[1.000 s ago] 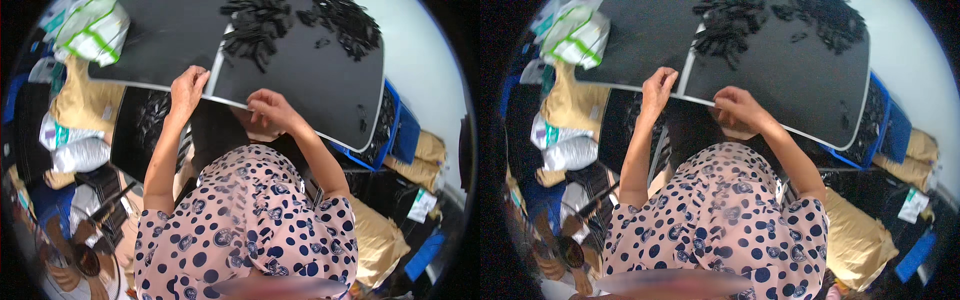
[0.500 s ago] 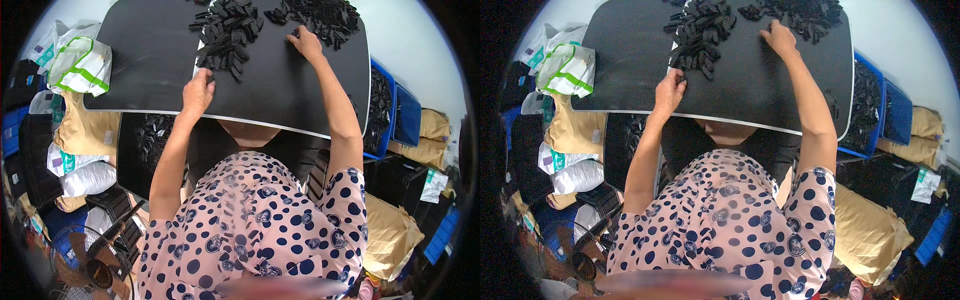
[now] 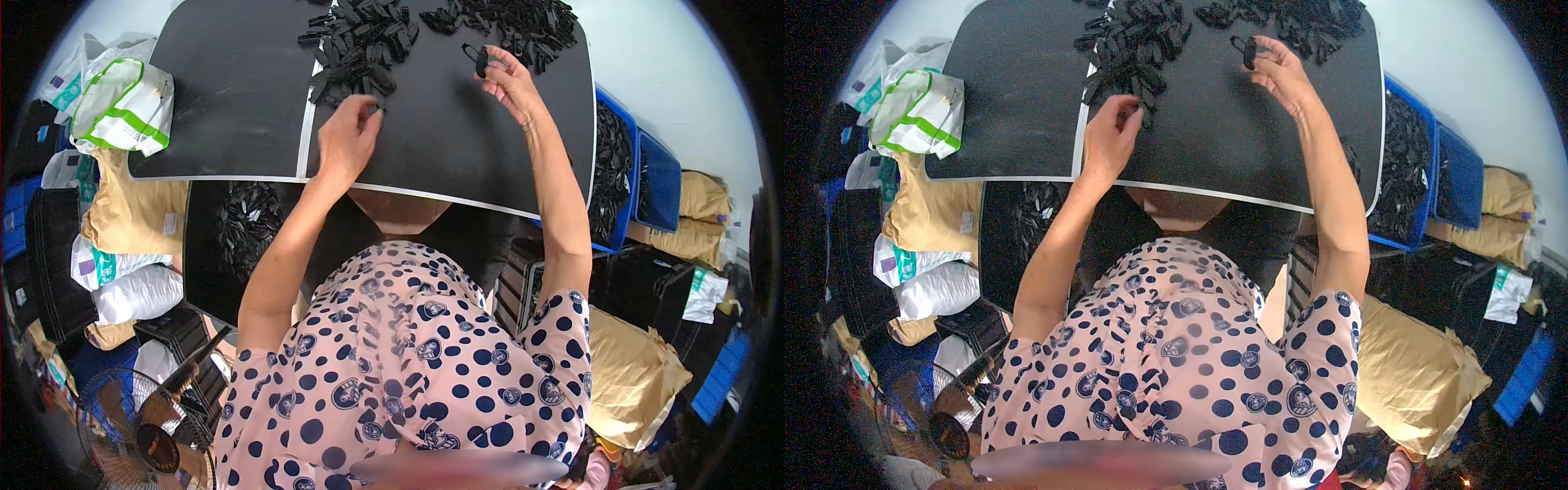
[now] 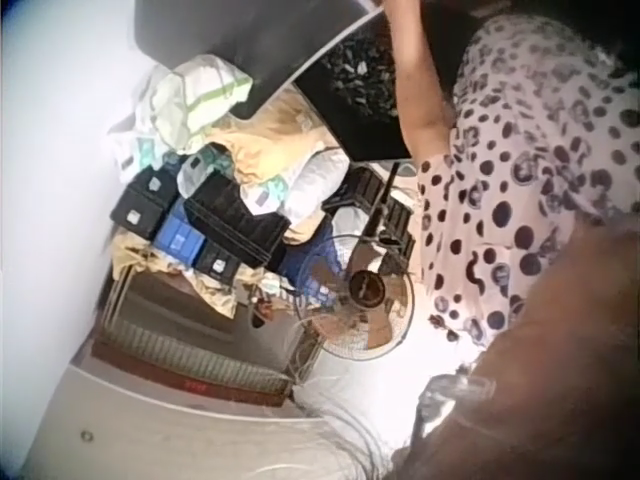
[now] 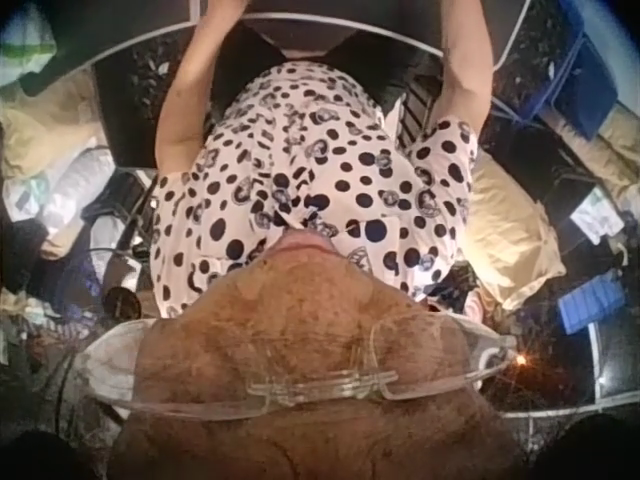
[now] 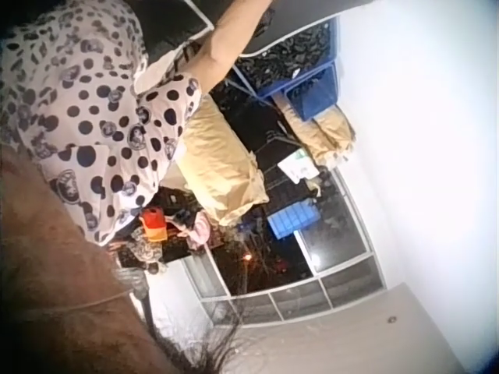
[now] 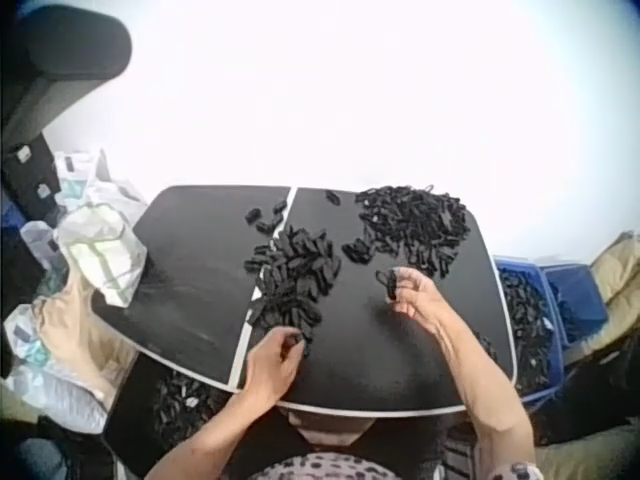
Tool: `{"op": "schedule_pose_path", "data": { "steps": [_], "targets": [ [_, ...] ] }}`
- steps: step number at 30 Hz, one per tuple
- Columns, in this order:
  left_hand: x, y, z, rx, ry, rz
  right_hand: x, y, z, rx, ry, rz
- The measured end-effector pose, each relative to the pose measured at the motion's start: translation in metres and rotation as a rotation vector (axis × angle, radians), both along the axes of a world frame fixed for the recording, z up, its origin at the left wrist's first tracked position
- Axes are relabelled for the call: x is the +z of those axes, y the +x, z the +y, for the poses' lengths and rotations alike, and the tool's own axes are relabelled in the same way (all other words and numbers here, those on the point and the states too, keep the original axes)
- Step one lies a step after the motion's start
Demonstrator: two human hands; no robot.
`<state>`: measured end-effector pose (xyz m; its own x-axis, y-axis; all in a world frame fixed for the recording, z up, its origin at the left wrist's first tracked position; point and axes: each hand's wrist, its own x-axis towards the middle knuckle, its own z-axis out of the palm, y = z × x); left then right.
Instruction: The person repeatedly picks up plastic components from the table and snaps them together by hand.
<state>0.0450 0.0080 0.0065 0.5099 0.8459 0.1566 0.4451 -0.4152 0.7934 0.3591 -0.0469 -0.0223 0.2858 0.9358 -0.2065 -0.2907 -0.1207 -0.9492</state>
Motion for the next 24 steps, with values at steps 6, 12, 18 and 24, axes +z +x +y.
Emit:
{"op": "schedule_pose_path", "data": {
  "steps": [6, 12, 18, 24],
  "targets": [
    [0.0, 0.078, 0.005, -0.144, -0.741, -0.508, 0.018, -0.055, -0.026, 0.113, 0.031, 0.097],
    [-0.031, 0.087, 0.013, -0.259, -0.991, -0.595, 0.022, -0.089, -0.045, 0.125, -0.052, 0.076],
    [-0.035, 0.085, -0.003, -0.105, -0.92, -0.538, 0.006, -0.096, -0.065, 0.094, -0.009, 0.455],
    [-0.029, 0.099, -0.001, 0.121, -0.547, -0.401, -0.009, -0.109, -0.064, -0.08, 0.031, 0.338]
  ]
}}
